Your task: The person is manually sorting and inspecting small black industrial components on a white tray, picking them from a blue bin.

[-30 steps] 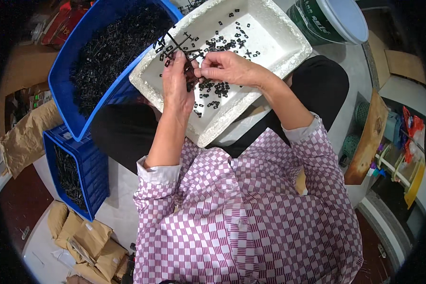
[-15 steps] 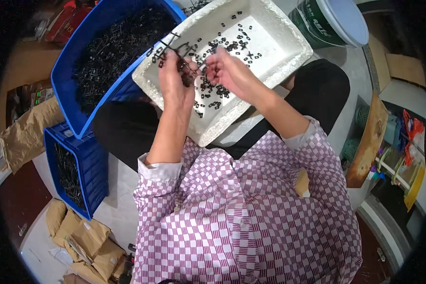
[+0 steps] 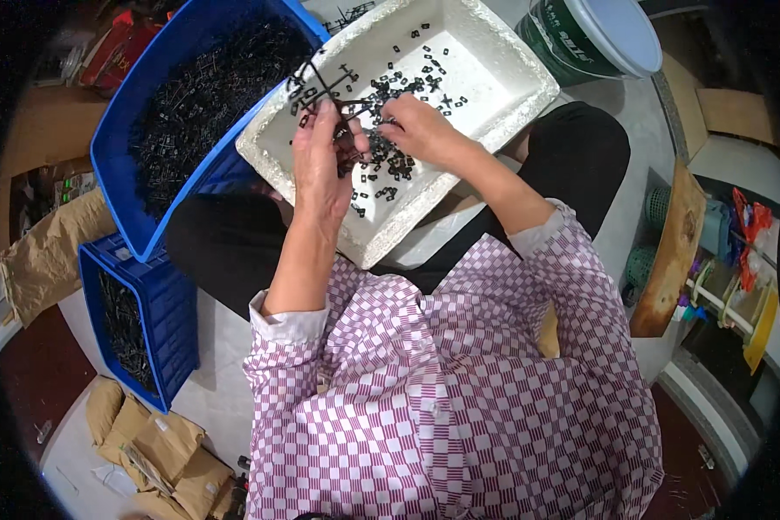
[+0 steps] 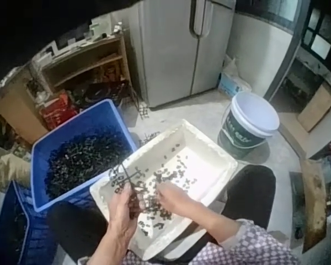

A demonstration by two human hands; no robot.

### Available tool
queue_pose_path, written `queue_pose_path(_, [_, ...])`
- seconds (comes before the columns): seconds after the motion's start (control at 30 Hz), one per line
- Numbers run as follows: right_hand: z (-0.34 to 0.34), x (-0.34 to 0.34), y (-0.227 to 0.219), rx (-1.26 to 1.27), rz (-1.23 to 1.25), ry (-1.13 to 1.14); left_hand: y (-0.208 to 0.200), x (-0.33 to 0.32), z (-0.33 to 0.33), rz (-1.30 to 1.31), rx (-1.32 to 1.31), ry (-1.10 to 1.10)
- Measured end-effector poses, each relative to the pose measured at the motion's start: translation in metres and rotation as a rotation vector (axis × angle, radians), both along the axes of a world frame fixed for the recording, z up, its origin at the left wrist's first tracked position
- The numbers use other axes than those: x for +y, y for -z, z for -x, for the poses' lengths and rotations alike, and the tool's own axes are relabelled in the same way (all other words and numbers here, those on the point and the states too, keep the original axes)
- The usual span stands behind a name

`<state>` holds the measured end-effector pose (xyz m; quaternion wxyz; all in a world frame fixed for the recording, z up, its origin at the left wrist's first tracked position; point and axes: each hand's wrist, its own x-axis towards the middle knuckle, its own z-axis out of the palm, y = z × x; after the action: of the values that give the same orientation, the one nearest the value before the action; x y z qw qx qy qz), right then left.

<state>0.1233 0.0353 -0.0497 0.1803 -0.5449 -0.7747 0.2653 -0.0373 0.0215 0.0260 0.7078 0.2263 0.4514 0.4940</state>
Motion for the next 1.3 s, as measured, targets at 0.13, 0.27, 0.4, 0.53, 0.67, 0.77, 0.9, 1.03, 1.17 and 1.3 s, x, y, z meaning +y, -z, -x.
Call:
queue_pose_path(0.13, [-0.017, 0.004, -0.023, 0.182, 0.051, 0.122, -0.004, -0.001, -0.006, 0.129, 0.021, 0.090])
queue_pose_path(0.27, [-0.033, 0.020, -0.066, 0.734, 0.343, 0.224, -0.004, -0.005, -0.002, 0.066, 0.041, 0.264])
queue_pose_path(0.4, [-0.026, 0.019, -0.110, 0.595, 0.686, 0.016, -0.009, -0.004, 0.004, 0.007, 0.066, 0.487])
queue_pose_path(0.53, [-0.034, 0.018, -0.099, 1.190, 0.712, 0.274, -0.009, 0.008, 0.010, -0.047, -0.420, 0.096])
queue_pose_path(0.67, [-0.022, 0.014, -0.079, 1.553, 0.639, 0.403, 0.025, 0.007, 0.001, -0.063, -0.057, -0.071])
queue_pose_path(0.77, [-0.001, 0.001, -0.066, 1.608, 0.659, 0.438, 0.012, -0.017, -0.038, -0.196, 0.031, 0.025])
queue_pose_path(0.9, [0.014, -0.015, -0.067, 1.583, 0.803, 0.452, 0.010, -0.002, -0.029, -0.126, -0.233, -0.120])
queue_pose_path(1.03, [0.017, -0.019, -0.063, 1.524, 0.948, 0.411, 0.004, 0.007, -0.018, -0.083, -0.279, -0.123])
queue_pose_path(1.17, [0.020, -0.018, -0.063, 1.431, 1.003, 0.386, 0.010, 0.012, -0.010, -0.074, -0.153, -0.181])
queue_pose_path(1.3, [0.022, -0.020, -0.063, 1.208, 0.801, 0.263, 0.012, 0.019, -0.003, -0.071, 0.020, -0.281])
